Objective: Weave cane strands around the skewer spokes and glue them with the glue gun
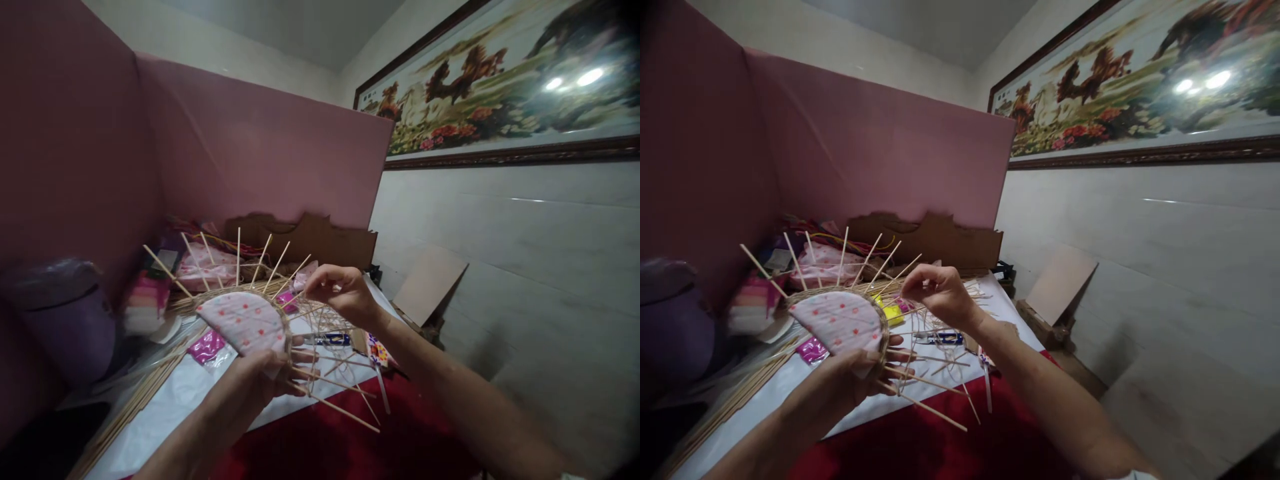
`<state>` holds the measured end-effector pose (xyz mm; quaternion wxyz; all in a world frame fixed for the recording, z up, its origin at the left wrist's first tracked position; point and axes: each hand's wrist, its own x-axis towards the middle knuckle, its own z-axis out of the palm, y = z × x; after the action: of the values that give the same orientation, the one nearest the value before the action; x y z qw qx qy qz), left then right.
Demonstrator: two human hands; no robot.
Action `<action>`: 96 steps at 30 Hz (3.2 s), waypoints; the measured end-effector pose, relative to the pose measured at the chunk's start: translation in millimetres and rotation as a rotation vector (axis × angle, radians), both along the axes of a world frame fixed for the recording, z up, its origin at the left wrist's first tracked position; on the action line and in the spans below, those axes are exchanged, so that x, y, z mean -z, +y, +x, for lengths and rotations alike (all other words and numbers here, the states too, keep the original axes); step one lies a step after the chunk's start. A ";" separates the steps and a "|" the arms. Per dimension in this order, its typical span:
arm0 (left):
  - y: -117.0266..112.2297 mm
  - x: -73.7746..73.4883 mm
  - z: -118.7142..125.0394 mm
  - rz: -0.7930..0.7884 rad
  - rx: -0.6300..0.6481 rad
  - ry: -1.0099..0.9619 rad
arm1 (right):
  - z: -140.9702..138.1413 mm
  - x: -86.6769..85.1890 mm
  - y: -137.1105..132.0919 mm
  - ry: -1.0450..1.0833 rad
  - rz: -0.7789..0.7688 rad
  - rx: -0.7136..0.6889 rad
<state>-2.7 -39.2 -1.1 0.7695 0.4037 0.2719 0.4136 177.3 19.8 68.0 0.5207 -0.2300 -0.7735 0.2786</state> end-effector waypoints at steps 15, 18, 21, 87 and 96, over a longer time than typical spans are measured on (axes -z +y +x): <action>-2.3 10.3 0.1 -0.076 0.068 -0.001 | 2.0 7.9 28.3 -0.084 0.079 0.036; -4.7 8.0 -1.9 -0.058 0.077 0.004 | -2.3 7.0 30.2 -0.105 0.097 0.029; -5.5 6.9 -3.9 -0.041 0.077 0.013 | -5.0 6.5 31.0 -0.111 0.104 0.028; -10.3 14.2 -4.9 -0.024 0.119 0.018 | 30.7 12.9 -28.5 -0.760 0.525 0.049; -15.7 4.9 -2.5 -0.080 0.053 0.007 | 44.6 21.6 -57.4 -0.690 0.423 0.140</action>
<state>-5.2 -54.9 -5.9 0.7946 0.3812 0.2800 0.3807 221.9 -37.7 46.3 0.2841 -0.2500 -0.9255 -0.0164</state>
